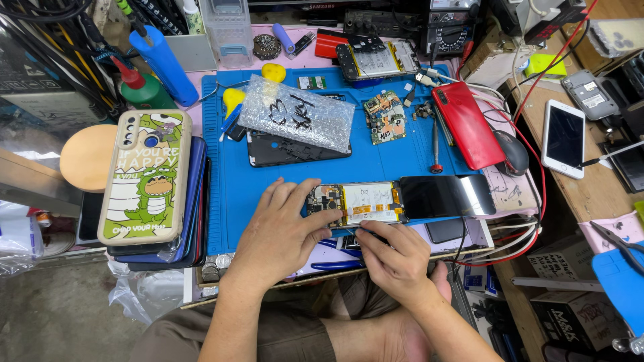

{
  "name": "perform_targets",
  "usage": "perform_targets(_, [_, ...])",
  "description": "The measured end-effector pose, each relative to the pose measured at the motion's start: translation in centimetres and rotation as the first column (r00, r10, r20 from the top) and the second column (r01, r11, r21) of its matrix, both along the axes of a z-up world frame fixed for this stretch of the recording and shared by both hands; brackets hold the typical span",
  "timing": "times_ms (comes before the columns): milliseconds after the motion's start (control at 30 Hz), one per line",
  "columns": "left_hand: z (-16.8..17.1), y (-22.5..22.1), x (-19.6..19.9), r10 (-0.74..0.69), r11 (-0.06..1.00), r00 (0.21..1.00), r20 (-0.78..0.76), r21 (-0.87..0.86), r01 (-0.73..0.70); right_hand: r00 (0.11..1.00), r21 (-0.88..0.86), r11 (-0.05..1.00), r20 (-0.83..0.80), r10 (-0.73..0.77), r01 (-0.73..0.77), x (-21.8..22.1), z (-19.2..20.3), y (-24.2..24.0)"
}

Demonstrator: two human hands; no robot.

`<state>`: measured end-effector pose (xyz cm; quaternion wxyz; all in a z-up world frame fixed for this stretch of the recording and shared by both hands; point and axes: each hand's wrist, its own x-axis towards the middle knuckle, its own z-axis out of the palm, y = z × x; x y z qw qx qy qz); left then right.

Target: The person assembles a mobile phone by connecting a internal ribbon cable and placing the screen assembly onto the main body at a repair bench.

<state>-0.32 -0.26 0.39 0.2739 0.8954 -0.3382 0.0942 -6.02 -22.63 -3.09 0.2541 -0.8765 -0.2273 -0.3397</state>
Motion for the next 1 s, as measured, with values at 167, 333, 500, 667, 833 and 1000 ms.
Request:
perform_targets(167, [0.03, 0.02, 0.05, -0.001, 1.000, 1.000, 0.000, 0.000, 0.001, 1.000, -0.015, 1.000, -0.009, 0.006, -0.006, -0.01, 0.12, -0.11])
perform_targets(333, [0.06, 0.01, 0.07, -0.002, 1.000, 1.000, 0.010, 0.003, 0.002, 1.000, -0.023, 1.000, -0.010, 0.003, -0.003, 0.01, 0.11, -0.06])
perform_targets(500, [0.06, -0.02, -0.01, 0.000, 1.000, 1.000, 0.003, 0.003, 0.000, 1.000, -0.009, 1.000, -0.010, -0.004, 0.004, -0.05, 0.08, 0.12])
perform_targets(667, [0.08, -0.02, -0.01, -0.001, 1.000, 1.000, 0.007, 0.000, 0.001, 1.000, -0.010, 1.000, -0.016, 0.003, -0.003, 0.00, 0.30, 0.09])
perform_targets(833, [0.06, 0.01, -0.01, 0.000, 1.000, 1.000, 0.004, -0.007, 0.000, 1.000, -0.010, 1.000, -0.023, 0.009, -0.009, 0.04, 0.56, 0.12])
perform_targets(1000, [0.01, -0.03, 0.01, 0.002, 1.000, 1.000, 0.000, -0.004, -0.002, 1.000, -0.007, 1.000, -0.025, 0.000, 0.000, 0.05, 0.60, 0.19])
